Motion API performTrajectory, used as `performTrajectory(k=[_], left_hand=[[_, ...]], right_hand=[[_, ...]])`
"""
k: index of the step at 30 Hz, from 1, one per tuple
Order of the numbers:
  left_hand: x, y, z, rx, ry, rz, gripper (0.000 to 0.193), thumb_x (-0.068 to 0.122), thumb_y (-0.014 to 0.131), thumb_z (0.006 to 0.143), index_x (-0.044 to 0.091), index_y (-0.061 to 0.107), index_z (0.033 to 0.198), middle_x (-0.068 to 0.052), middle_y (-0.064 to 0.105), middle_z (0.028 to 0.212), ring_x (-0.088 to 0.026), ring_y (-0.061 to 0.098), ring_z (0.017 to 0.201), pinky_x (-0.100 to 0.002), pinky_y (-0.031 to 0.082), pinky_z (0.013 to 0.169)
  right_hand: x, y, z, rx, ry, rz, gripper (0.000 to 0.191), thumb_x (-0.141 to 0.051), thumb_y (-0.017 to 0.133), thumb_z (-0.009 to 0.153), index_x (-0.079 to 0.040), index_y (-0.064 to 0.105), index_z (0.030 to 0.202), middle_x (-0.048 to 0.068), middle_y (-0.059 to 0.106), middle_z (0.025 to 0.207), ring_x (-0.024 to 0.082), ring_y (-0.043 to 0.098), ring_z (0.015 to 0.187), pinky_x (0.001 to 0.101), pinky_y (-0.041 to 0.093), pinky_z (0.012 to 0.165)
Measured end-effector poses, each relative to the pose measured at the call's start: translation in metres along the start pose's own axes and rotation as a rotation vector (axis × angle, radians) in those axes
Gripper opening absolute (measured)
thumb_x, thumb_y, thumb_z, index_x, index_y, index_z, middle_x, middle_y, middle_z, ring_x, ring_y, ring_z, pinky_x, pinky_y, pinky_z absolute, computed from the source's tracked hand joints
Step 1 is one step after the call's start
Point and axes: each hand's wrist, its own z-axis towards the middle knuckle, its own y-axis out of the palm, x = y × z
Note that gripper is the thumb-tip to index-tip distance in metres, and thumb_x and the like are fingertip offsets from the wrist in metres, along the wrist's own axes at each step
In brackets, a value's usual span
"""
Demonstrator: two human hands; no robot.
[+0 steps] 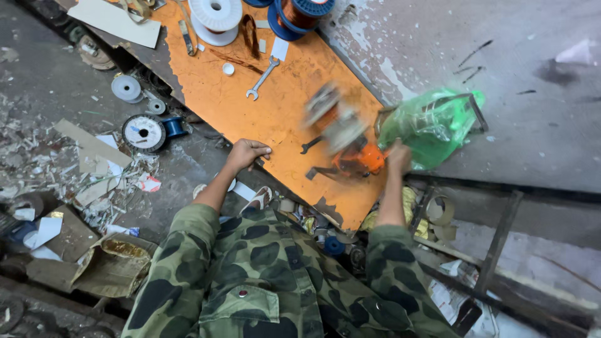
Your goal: The person operates a manual wire-winding machine to wrap copper wire onto a cylindrical bobbin. They adjust the wire and the bobbin by hand, then use a lever to rotate the mechanism and wind the wire. The person repeats this process, occasionally pausing to reposition the wire.
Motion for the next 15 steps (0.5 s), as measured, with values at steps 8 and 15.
performTrajectory(k=[8,15], left_hand=[[0.000,-0.003,-0.015,0.008,0.051,0.017,0.026,0.023,0.075,0.091,0.001,0.080,0.102,-0.004,0.079,0.080,-0.011,0.049,0.034,-0.028,0.040,0.035],[0.002,-0.008,-0.020,0.002,0.078,-0.002,0.025,0.023,0.075,0.092,0.000,0.080,0.102,-0.006,0.079,0.080,-0.011,0.052,0.036,-0.029,0.042,0.036]], right_hand=[[0.004,0.013,-0.108,-0.061,-0.112,0.029,0.052,-0.051,0.045,0.101,-0.009,0.075,0.103,0.021,0.073,0.097,0.046,0.067,0.095,0.0549,0.051,0.078],[0.045,0.016,-0.159,-0.062,-0.031,-0.025,0.062,-0.049,0.035,0.106,-0.008,0.076,0.084,0.019,0.074,0.074,0.044,0.069,0.077,0.0578,0.048,0.070]])
